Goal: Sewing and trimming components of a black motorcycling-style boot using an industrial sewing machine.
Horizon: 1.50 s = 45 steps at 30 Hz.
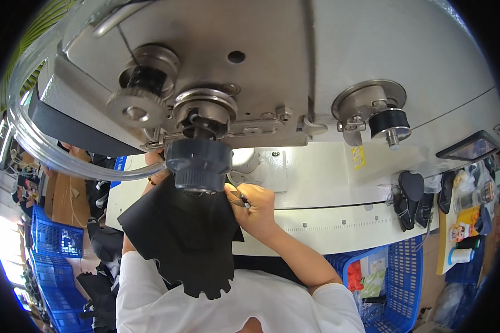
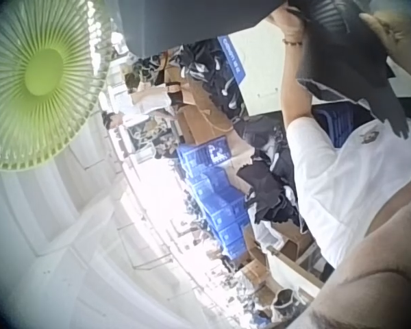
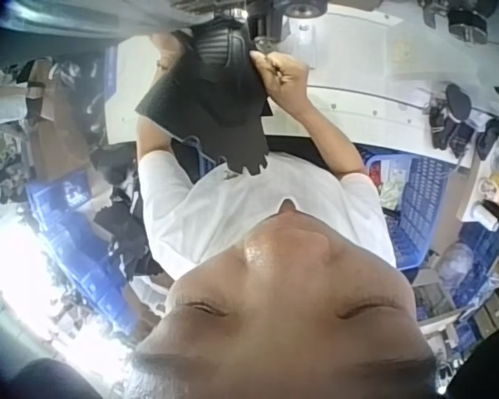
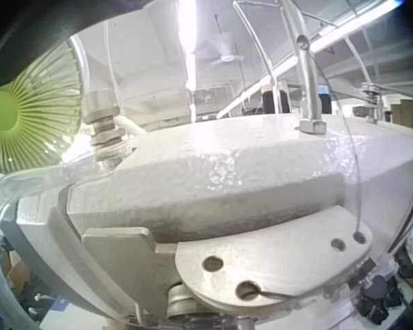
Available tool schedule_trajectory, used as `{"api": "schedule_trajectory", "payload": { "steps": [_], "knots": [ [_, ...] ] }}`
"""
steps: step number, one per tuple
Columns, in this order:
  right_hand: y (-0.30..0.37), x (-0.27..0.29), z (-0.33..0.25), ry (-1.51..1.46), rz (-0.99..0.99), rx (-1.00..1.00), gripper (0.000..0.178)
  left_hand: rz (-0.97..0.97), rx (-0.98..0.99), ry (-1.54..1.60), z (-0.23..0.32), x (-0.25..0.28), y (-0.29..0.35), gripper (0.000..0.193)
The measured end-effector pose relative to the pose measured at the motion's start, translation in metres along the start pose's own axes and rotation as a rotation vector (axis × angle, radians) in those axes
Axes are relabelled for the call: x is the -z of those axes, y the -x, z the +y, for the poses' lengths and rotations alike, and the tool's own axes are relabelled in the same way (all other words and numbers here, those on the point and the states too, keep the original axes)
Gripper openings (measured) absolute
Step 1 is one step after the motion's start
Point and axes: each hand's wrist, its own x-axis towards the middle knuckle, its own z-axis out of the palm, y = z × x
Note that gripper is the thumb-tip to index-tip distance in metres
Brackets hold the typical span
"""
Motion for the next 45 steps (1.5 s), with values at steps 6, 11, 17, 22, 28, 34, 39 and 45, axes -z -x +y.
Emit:
{"api": "schedule_trajectory", "payload": {
  "steps": [6,11,17,22,28,34,39,45],
  "knots": [
    [-0.002,-0.001,-0.001,0.036,0.025,0.008,0.037,-0.033,0.03,-0.015,0.003,0.005,-0.001,0.024],
    [-0.004,-0.003,-0.003,0.014,0.01,-0.042,0.034,-0.078,0.054,-0.009,0.009,0.013,0.0,0.024],
    [-0.005,-0.008,-0.005,0.0,0.043,-0.038,0.031,-0.144,0.093,-0.021,0.018,0.026,-0.003,0.024],
    [-0.006,-0.012,-0.004,-0.017,0.073,-0.014,0.026,-0.194,0.121,-0.035,0.025,0.037,-0.005,0.024],
    [-0.008,-0.018,-0.001,-0.068,0.088,-0.042,0.018,-0.228,0.142,-0.05,0.032,0.047,-0.007,0.024],
    [-0.01,-0.019,-0.004,-0.017,0.131,-0.034,0.017,-0.248,0.161,-0.055,0.032,0.054,-0.01,0.024],
    [-0.014,-0.021,-0.003,-0.017,0.154,-0.053,0.019,-0.263,0.168,-0.068,0.037,0.059,-0.013,0.024],
    [-0.014,-0.018,-0.003,-0.194,0.201,-0.135,0.027,-0.26,0.163,-0.099,0.04,0.065,-0.017,0.024]
  ]
}}
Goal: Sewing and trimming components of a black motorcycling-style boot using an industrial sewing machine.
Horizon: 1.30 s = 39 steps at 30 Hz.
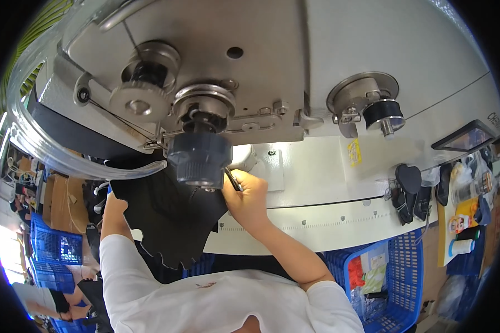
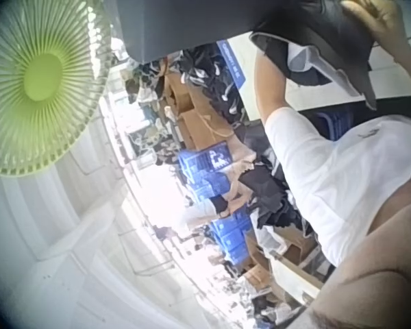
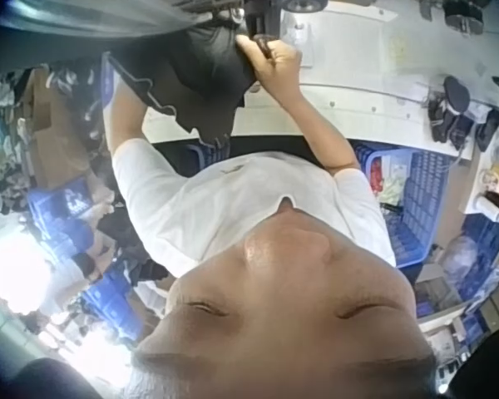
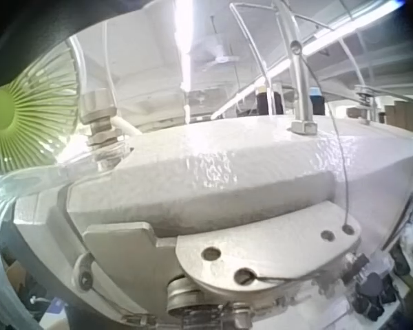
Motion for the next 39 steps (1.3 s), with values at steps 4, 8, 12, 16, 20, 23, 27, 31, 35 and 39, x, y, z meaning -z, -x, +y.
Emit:
{"api": "schedule_trajectory", "payload": {
  "steps": [4,8,12,16,20,23,27,31,35,39],
  "knots": [
    [-0.002,0.011,-0.004,-0.039,-0.152,-0.089,0.032,0.11,-0.009,-0.079,0.02,0.018,0.002,0.025],
    [-0.001,0.009,-0.002,0.166,-0.135,0.082,0.033,0.608,-0.04,0.135,0.091,0.032,0.059,0.025],
    [0.0,0.004,0.003,0.187,-0.141,0.175,0.03,0.366,-0.081,0.409,0.149,0.0,0.148,0.064],
    [0.0,0.012,0.0,0.357,-0.163,0.28,0.032,0.109,-0.012,-0.492,0.132,-0.032,0.156,0.056],
    [-0.002,0.011,-0.008,-0.369,-0.224,-0.418,0.021,0.309,0.214,0.473,0.103,-0.031,0.154,0.02],
    [0.001,0.005,-0.01,-0.692,-0.137,-0.545,0.011,0.355,-0.303,-0.188,0.086,-0.034,0.165,0.025],
    [0.005,0.003,-0.003,-0.651,-0.12,-0.547,0.013,0.427,-0.219,0.212,0.065,-0.032,0.169,0.031],
    [0.006,0.001,-0.001,-0.603,-0.155,-0.529,0.014,0.411,-0.389,-0.188,0.061,-0.021,0.165,0.031],
    [0.007,-0.001,-0.006,-0.644,-0.108,-0.447,0.015,0.403,-0.355,-0.118,0.071,-0.018,0.157,0.029],
    [0.007,-0.002,-0.01,-0.667,-0.085,-0.488,0.016,0.317,-0.386,-0.214,0.078,-0.004,0.148,0.027]
  ]
}}
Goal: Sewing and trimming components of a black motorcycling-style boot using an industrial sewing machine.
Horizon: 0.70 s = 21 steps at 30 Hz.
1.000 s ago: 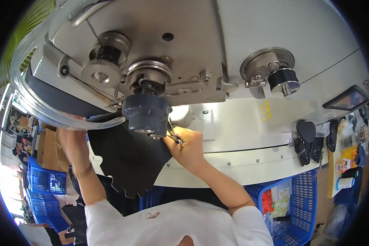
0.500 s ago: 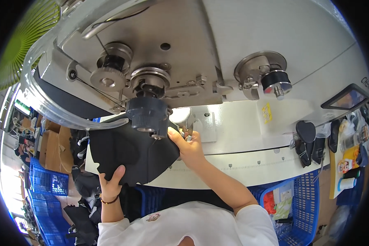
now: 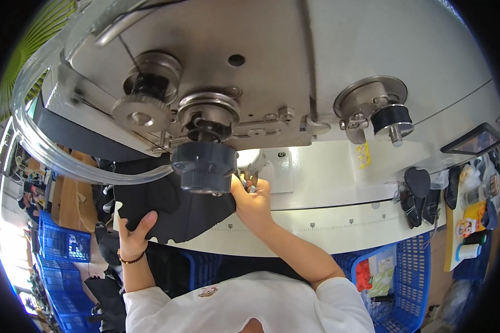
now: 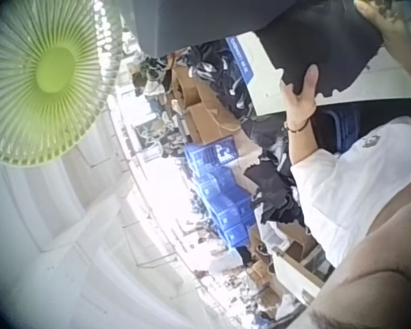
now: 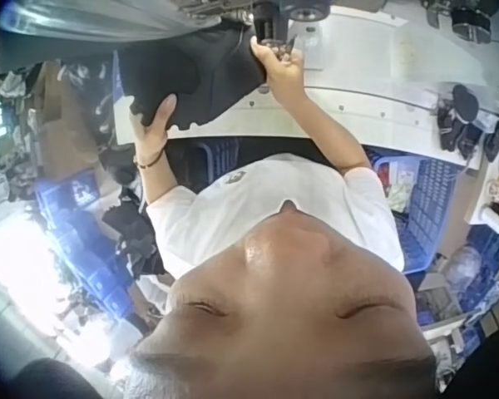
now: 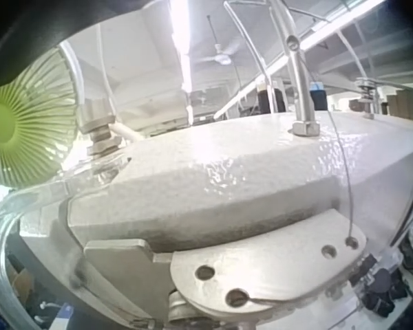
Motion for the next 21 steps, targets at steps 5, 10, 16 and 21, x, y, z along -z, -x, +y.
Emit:
{"api": "schedule_trajectory", "payload": {
  "steps": [5,10,16,21],
  "knots": [
    [-0.001,-0.003,0.007,-0.096,0.042,0.043,0.016,0.055,0.096,0.108,0.0,0.0,-0.004,0.023],
    [0.0,-0.005,0.011,-0.011,0.071,-0.028,0.021,-0.014,0.066,0.259,-0.017,0.011,-0.019,0.024],
    [-0.003,-0.009,0.011,0.094,0.129,-0.038,0.018,-0.078,0.057,0.213,-0.026,0.02,-0.037,0.031],
    [0.007,-0.005,0.005,0.252,0.035,-0.022,0.026,-0.117,0.112,0.434,-0.035,0.025,-0.057,0.032]
  ]
}}
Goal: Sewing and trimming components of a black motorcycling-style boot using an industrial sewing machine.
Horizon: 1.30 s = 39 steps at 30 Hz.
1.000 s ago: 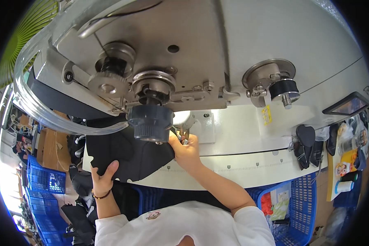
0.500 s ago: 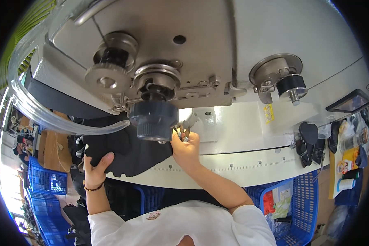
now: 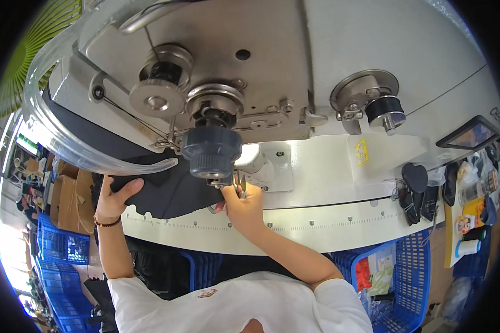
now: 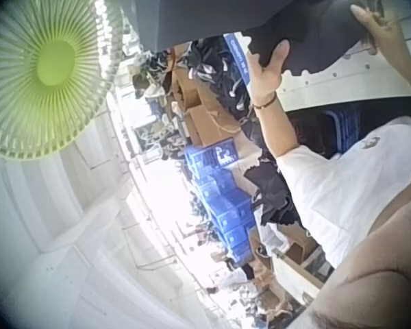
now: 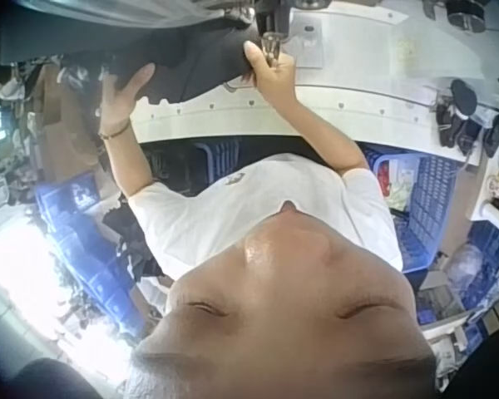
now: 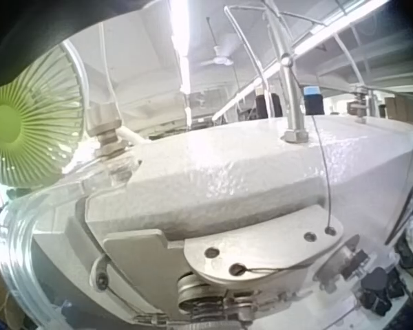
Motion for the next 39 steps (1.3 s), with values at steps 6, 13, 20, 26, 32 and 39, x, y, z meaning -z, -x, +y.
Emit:
{"api": "schedule_trajectory", "payload": {
  "steps": [6,13,20,26,32,39],
  "knots": [
    [0.001,0.002,0.002,0.047,-0.099,0.044,0.034,0.009,0.079,0.107,-0.009,0.004,-0.003,0.033],
    [-0.004,-0.003,0.009,0.149,-0.138,0.059,0.023,-0.097,0.112,-0.234,-0.033,0.011,-0.034,0.024],
    [-0.006,-0.007,0.016,0.069,-0.103,0.113,0.022,-0.026,0.131,-0.064,-0.057,0.018,-0.031,0.024],
    [-0.012,-0.002,0.026,0.293,-0.136,0.332,0.009,-0.268,-0.067,-0.599,-0.074,0.039,-0.038,0.025],
    [-0.02,-0.005,0.042,0.158,-0.08,0.315,0.019,-0.213,-0.078,-0.436,-0.083,0.045,-0.048,0.023],
    [-0.017,-0.008,0.027,0.194,-0.035,0.315,0.013,-0.21,-0.176,-0.473,-0.094,0.047,-0.051,0.02]
  ]
}}
